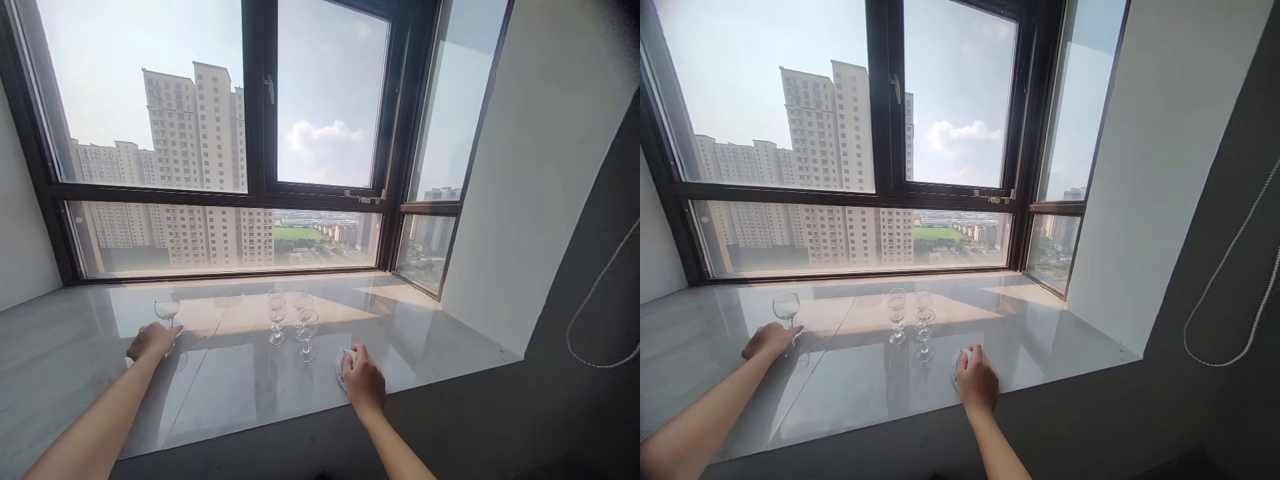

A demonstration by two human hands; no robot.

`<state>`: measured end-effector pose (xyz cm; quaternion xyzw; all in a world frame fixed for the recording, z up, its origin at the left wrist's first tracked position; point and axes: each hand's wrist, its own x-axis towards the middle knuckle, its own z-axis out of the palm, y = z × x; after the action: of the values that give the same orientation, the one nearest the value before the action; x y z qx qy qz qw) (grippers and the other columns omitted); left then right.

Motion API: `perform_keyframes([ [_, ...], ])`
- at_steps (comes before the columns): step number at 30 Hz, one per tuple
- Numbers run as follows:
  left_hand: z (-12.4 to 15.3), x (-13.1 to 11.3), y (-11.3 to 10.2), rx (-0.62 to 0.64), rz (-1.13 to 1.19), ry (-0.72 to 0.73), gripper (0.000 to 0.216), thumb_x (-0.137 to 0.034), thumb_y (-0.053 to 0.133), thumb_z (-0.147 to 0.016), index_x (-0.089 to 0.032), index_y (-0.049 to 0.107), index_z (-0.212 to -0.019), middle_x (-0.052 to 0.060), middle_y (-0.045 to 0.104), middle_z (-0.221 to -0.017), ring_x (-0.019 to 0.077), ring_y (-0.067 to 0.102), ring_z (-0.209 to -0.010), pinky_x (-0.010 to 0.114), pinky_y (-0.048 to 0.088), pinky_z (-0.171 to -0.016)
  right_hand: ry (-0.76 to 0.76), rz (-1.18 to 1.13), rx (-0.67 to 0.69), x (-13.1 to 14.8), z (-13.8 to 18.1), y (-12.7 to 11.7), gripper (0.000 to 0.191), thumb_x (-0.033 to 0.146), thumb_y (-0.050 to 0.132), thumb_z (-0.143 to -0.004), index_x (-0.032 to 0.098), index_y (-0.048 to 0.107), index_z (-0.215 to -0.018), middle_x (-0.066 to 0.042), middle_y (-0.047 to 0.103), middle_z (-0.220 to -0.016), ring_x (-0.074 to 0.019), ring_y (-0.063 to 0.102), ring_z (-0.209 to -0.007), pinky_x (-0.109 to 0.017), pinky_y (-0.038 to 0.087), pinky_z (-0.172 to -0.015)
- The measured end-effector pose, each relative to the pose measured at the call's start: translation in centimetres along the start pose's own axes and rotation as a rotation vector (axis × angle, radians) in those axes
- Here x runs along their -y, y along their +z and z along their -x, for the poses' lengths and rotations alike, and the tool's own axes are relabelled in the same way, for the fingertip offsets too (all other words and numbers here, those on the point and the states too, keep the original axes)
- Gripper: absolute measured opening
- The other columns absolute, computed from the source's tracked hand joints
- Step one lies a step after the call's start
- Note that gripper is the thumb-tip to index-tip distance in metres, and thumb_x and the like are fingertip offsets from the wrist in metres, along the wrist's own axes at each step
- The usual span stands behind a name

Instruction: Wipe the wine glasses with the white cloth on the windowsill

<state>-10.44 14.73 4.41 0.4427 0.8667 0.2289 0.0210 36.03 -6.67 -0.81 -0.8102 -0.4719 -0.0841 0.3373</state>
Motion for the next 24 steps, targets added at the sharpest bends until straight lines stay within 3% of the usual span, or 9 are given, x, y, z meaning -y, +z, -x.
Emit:
perform_keyframes([
  [3, 1.1, -0.1, -0.3, -0.041, -0.089, -0.098, 0.059, -0.068, 0.057, -0.065, -0.015, 0.057, -0.090, 0.014, 0.054, -0.120, 0.0278, 0.058, -0.090, 0.032, 0.042, -0.065, 0.007, 0.007, 0.004, 0.0, 0.0, -0.1, 0.021, 0.032, 0.039, -0.089, 0.020, 0.052, -0.102, -0.005, 0.067, -0.091, -0.0189, 0.062, -0.078, -0.026, 0.034, -0.062],
  [5, 2.6, -0.2, -0.7, -0.043, -0.081, -0.028, 0.053, -0.063, 0.053, -0.071, -0.015, 0.057, -0.092, 0.015, 0.055, -0.116, 0.0255, 0.058, -0.084, 0.031, 0.041, -0.062, 0.008, 0.003, 0.010, 0.1, 0.0, -0.2, 0.022, 0.032, 0.040, -0.089, 0.020, 0.052, -0.103, -0.005, 0.066, -0.092, -0.0184, 0.061, -0.079, -0.026, 0.035, -0.063],
  [8, 6.2, -1.3, -1.1, 0.051, -0.023, 0.302, 0.029, -0.045, 0.048, -0.080, -0.018, 0.058, -0.084, 0.009, 0.061, -0.099, 0.0214, 0.058, -0.077, 0.029, 0.039, -0.061, 0.012, -0.013, 0.021, 0.1, 0.1, -0.4, 0.023, 0.032, 0.039, -0.090, 0.020, 0.052, -0.103, -0.006, 0.066, -0.092, -0.0176, 0.061, -0.080, -0.025, 0.034, -0.064],
  [12, 12.2, -4.6, 0.4, 0.194, 0.053, 0.718, 0.022, -0.038, 0.050, -0.080, -0.018, 0.058, -0.074, 0.007, 0.065, -0.086, 0.0185, 0.059, -0.080, 0.025, 0.037, -0.063, 0.034, -0.028, 0.032, 0.2, 0.2, -0.5, 0.024, 0.033, 0.039, -0.090, 0.020, 0.053, -0.104, -0.006, 0.065, -0.094, -0.0175, 0.060, -0.080, -0.025, 0.032, -0.063],
  [16, 16.5, -9.5, 3.5, 0.328, 0.160, 0.735, 0.035, -0.042, 0.057, -0.074, -0.017, 0.060, -0.098, 0.007, 0.068, -0.090, 0.0190, 0.061, -0.082, 0.024, 0.037, -0.063, 0.037, -0.039, 0.023, 0.2, 0.1, -0.4, 0.023, 0.032, 0.041, -0.089, 0.020, 0.053, -0.103, -0.006, 0.065, -0.095, -0.0172, 0.059, -0.079, -0.026, 0.031, -0.062],
  [19, 18.3, -13.0, 5.2, 0.385, 0.228, 0.658, 0.045, -0.041, 0.060, -0.072, -0.017, 0.058, -0.109, 0.008, 0.068, -0.097, 0.0197, 0.062, -0.086, 0.024, 0.038, -0.064, 0.034, -0.042, 0.008, 0.1, 0.0, -0.3, 0.022, 0.031, 0.041, -0.089, 0.020, 0.054, -0.102, -0.006, 0.065, -0.092, -0.0167, 0.059, -0.078, -0.025, 0.031, -0.062],
  [24, 19.1, -15.6, 6.1, 0.380, 0.199, 0.581, 0.021, -0.035, 0.058, -0.072, -0.019, 0.065, -0.084, 0.009, 0.070, -0.091, 0.0235, 0.063, -0.086, 0.026, 0.037, -0.061, 0.039, -0.035, 0.015, 0.0, -0.1, -0.4, 0.022, 0.032, 0.041, -0.090, 0.020, 0.054, -0.103, -0.005, 0.064, -0.091, -0.0163, 0.058, -0.077, -0.025, 0.030, -0.062],
])
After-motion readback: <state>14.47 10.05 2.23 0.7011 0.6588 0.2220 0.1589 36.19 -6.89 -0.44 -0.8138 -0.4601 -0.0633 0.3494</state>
